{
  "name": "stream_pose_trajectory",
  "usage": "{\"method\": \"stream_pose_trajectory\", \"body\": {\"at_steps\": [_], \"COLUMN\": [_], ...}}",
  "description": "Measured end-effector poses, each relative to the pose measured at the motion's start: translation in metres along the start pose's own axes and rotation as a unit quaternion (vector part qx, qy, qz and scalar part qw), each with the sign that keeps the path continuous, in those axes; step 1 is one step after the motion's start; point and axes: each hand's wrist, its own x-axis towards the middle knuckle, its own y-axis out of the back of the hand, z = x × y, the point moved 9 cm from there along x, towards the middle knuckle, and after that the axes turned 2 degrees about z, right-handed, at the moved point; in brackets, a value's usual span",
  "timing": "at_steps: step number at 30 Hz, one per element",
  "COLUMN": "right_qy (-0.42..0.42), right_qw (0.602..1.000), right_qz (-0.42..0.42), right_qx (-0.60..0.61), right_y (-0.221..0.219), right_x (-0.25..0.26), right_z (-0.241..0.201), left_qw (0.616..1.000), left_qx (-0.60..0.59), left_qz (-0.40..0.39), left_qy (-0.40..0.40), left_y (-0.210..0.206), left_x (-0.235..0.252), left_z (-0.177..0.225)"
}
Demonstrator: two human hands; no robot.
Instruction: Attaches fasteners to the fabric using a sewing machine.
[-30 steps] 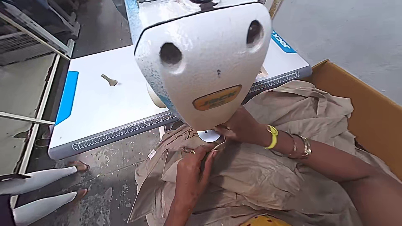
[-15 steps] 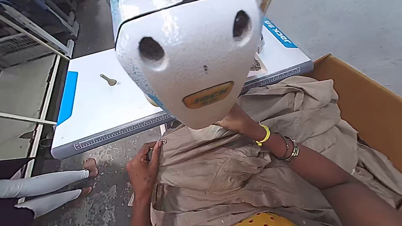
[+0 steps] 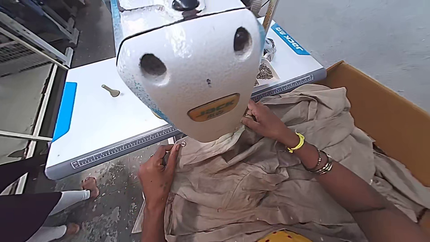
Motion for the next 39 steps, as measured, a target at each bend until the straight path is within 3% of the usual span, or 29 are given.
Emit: {"method": "stream_pose_trajectory", "body": {"at_steps": [3, 5, 7, 10, 14, 17, 23, 28, 30, 31, 33, 35, 37, 39], "right_qy": [-0.02, -0.033, 0.005, 0.056, 0.031, 0.051, 0.053, 0.061, 0.104, 0.156, 0.304, 0.414, 0.421, 0.389], "right_qw": [0.994, 0.978, 0.964, 0.951, 0.939, 0.943, 0.969, 0.975, 0.972, 0.963, 0.922, 0.875, 0.863, 0.888], "right_qz": [0.005, 0.071, 0.14, 0.145, 0.107, 0.127, 0.222, 0.212, 0.21, 0.213, 0.207, 0.176, 0.17, 0.156], "right_qx": [-0.109, -0.193, -0.224, -0.268, -0.324, -0.304, -0.089, 0.002, -0.025, -0.054, -0.122, -0.179, -0.221, -0.188], "right_y": [0.017, 0.036, 0.043, 0.028, 0.009, 0.011, 0.044, 0.05, 0.047, 0.043, 0.022, -0.006, -0.019, -0.016], "right_x": [0.009, 0.015, 0.025, 0.047, 0.064, 0.064, 0.042, 0.03, 0.026, 0.019, -0.006, -0.029, -0.029, -0.02], "right_z": [0.028, 0.044, 0.043, 0.033, 0.032, 0.035, 0.034, -0.004, -0.035, -0.053, -0.09, -0.12, -0.131, -0.129], "left_qw": [1.0, 0.999, 0.995, 0.96, 0.93, 0.92, 0.895, 0.923, 0.949, 0.966, 0.977, 0.967, 0.968, 0.967], "left_qx": [0.029, 0.015, -0.078, -0.25, -0.302, -0.318, -0.41, -0.334, -0.246, -0.203, -0.189, -0.225, -0.223, -0.238], "left_qz": [-0.004, -0.018, -0.055, -0.118, -0.142, -0.133, -0.083, -0.076, -0.084, -0.082, -0.095, -0.115, -0.11, -0.086], "left_qy": [-0.012, -0.034, -0.034, 0.043, 0.156, 0.186, 0.154, 0.176, 0.177, 0.139, 0.037, 0.015, 0.035, 0.018], "left_y": [-0.009, -0.019, -0.031, -0.053, -0.071, -0.07, -0.071, -0.077, -0.068, -0.057, -0.034, -0.026, -0.027, -0.022], "left_x": [-0.005, -0.005, -0.002, 0.003, 0.001, -0.001, 0.005, 0.006, 0.006, 0.005, -0.005, -0.015, -0.02, -0.019], "left_z": [0.0, 0.008, 0.019, 0.035, 0.039, 0.047, 0.048, 0.034, 0.038, 0.048, 0.074, 0.084, 0.078, 0.08]}}
